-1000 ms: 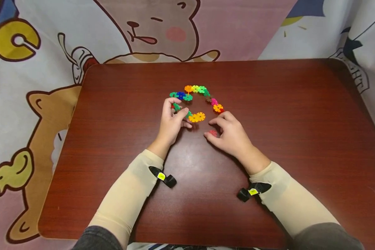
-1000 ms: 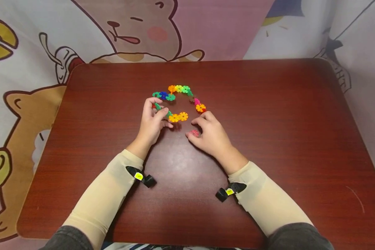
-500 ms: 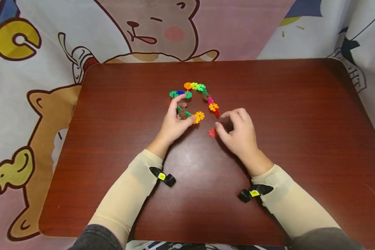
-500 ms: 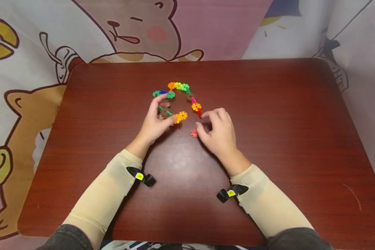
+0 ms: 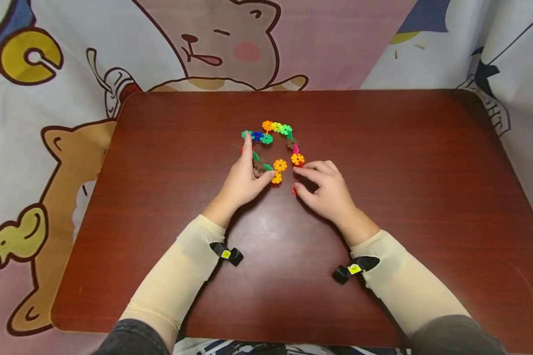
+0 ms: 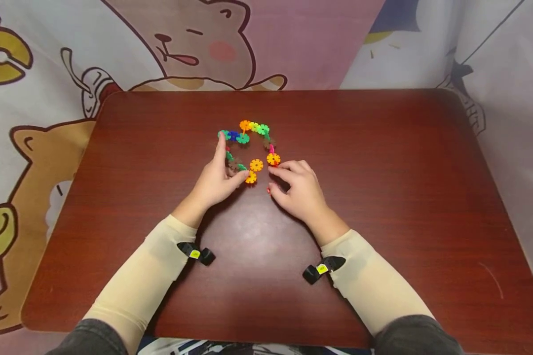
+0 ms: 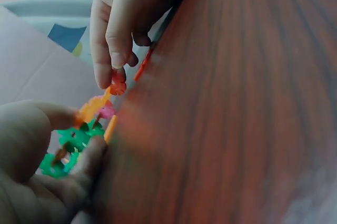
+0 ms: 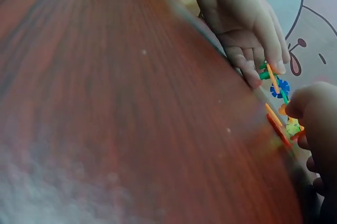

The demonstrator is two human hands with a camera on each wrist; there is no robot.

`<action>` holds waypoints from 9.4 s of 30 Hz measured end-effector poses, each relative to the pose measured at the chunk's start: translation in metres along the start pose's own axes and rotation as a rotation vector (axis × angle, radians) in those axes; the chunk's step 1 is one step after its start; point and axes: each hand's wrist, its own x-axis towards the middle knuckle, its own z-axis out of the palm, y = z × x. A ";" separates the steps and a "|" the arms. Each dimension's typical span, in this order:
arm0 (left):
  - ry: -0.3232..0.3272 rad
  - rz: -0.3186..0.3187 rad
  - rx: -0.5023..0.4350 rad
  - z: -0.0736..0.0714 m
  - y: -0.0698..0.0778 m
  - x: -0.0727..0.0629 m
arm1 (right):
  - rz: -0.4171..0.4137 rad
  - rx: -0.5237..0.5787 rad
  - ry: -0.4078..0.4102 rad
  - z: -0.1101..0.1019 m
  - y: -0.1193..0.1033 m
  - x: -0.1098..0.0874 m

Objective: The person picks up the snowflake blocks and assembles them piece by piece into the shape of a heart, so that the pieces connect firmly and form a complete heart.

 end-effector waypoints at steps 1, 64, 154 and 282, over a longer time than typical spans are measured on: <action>-0.017 -0.011 0.015 -0.001 0.001 0.000 | -0.009 0.006 -0.013 0.001 0.000 0.000; 0.139 0.156 0.101 0.049 0.016 -0.033 | 0.293 0.464 -0.026 0.007 -0.017 0.002; -0.130 -0.236 -0.153 0.026 0.019 -0.019 | -0.162 -0.035 -0.029 0.001 0.004 0.008; 0.058 0.014 0.022 0.024 0.004 0.005 | 0.103 -0.086 0.086 -0.011 0.008 0.004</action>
